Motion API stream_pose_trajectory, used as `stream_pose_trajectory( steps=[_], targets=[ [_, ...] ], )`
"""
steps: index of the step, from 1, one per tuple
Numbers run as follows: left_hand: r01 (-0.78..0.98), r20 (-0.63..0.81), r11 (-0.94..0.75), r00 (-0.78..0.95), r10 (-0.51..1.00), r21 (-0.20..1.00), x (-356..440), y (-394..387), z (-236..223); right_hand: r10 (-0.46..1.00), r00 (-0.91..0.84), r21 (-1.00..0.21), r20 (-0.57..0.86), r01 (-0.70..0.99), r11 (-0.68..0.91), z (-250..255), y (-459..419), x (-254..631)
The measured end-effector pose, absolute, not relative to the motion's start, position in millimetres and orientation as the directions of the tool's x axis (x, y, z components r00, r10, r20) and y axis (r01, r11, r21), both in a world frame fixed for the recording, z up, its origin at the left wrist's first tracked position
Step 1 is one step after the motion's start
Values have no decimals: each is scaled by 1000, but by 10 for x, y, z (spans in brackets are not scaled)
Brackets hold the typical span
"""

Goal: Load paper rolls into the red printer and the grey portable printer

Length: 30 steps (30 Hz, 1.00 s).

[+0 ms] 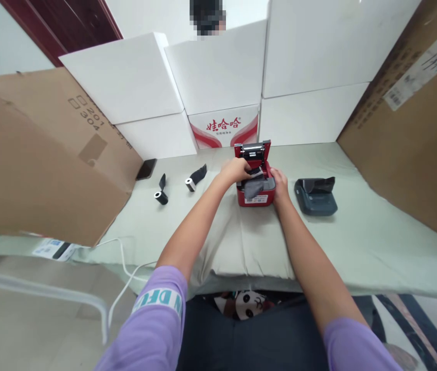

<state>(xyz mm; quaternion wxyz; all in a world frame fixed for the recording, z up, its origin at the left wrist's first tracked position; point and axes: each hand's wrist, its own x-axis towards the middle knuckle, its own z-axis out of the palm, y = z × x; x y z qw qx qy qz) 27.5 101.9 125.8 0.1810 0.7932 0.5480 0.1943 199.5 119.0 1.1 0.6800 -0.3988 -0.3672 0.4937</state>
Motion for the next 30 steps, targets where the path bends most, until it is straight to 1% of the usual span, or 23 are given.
stream_pose_trajectory(
  steps=[3,6,8,10,13,15,16,17,20,21,22,24,27,30],
  targets=[
    [877,93,-336,324,941,345,268,997,1311,964,245,-901,101,-388,193,15,1181,1990],
    [895,173,-326,285,943,304,288,975,1309,967,239,-897,87,-404,180,22,1178,1986],
    [905,181,-309,265,947,294,312,994,1270,968,236,-895,83,-409,177,26,1180,1985],
    [909,116,-296,273,955,292,334,1039,1228,968,237,-896,86,-406,179,28,1182,1986],
    [912,-28,-297,317,948,283,348,1084,1222,967,241,-901,87,-395,179,28,1185,1988],
    [904,-56,-311,341,938,294,344,1056,1262,966,243,-902,86,-393,179,26,1188,1989],
    [892,-23,-317,342,939,322,341,1025,1287,967,241,-901,87,-395,179,24,1189,1990],
    [870,46,-326,333,942,370,338,990,1310,968,235,-901,89,-395,179,22,1190,1990],
    [743,389,-403,207,898,534,341,922,1347,972,214,-905,101,-386,179,18,1191,1992],
    [701,482,-441,156,862,561,345,927,1344,972,211,-906,105,-382,181,19,1191,1993],
    [671,541,-469,119,832,573,351,947,1336,971,212,-906,106,-381,182,22,1191,1994],
    [654,565,-482,100,819,583,362,1008,1312,970,222,-903,101,-388,183,29,1193,1997],
    [683,518,-448,119,847,576,365,1050,1288,968,234,-897,89,-404,180,39,1208,2002],
    [702,500,-459,167,850,545,346,945,1285,968,229,-890,102,-413,191,36,1235,2005]
  ],
)
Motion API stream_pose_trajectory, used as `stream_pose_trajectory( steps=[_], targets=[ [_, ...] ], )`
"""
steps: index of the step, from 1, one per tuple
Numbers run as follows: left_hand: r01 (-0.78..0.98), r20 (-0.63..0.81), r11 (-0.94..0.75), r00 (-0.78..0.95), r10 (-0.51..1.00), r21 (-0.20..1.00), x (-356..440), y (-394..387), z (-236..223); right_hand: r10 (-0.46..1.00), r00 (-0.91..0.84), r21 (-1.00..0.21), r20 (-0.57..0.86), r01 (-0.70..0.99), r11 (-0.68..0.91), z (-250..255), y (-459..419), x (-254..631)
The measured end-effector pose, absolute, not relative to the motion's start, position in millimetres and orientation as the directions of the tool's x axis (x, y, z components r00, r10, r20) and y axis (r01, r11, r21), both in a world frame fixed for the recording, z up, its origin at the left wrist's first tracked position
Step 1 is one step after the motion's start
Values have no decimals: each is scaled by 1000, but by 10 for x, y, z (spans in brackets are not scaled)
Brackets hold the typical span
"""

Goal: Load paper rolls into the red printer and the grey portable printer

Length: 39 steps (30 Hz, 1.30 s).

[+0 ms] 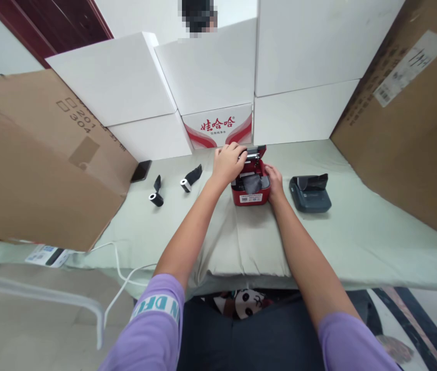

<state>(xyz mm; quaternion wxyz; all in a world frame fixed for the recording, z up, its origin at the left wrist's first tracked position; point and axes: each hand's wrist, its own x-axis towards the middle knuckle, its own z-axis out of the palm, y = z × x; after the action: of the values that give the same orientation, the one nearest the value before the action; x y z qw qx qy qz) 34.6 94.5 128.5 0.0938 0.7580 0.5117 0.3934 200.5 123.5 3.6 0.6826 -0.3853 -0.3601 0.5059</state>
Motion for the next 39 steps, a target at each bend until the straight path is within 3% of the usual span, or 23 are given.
stream_pose_trajectory(
  steps=[6,14,21,30,32,36,39],
  targets=[
    [718,436,-485,276,857,499,266,570,1221,969,184,-850,166,-472,235,50,1215,1988],
    [738,344,-637,552,760,224,121,352,1050,966,115,-842,232,-473,259,152,1092,2026],
    [727,478,-671,542,691,145,148,313,828,944,100,-856,315,-400,328,239,1041,2059],
    [684,528,-685,496,689,250,132,318,804,941,70,-867,330,-371,332,221,1061,2055],
    [669,559,-655,411,720,351,111,440,858,945,61,-875,320,-364,320,189,1085,2056],
    [558,520,-441,19,854,703,131,886,957,952,51,-888,301,-350,299,140,1130,2057],
    [422,467,-392,-86,880,817,151,1090,977,955,54,-896,290,-334,291,139,1148,2064]
  ],
)
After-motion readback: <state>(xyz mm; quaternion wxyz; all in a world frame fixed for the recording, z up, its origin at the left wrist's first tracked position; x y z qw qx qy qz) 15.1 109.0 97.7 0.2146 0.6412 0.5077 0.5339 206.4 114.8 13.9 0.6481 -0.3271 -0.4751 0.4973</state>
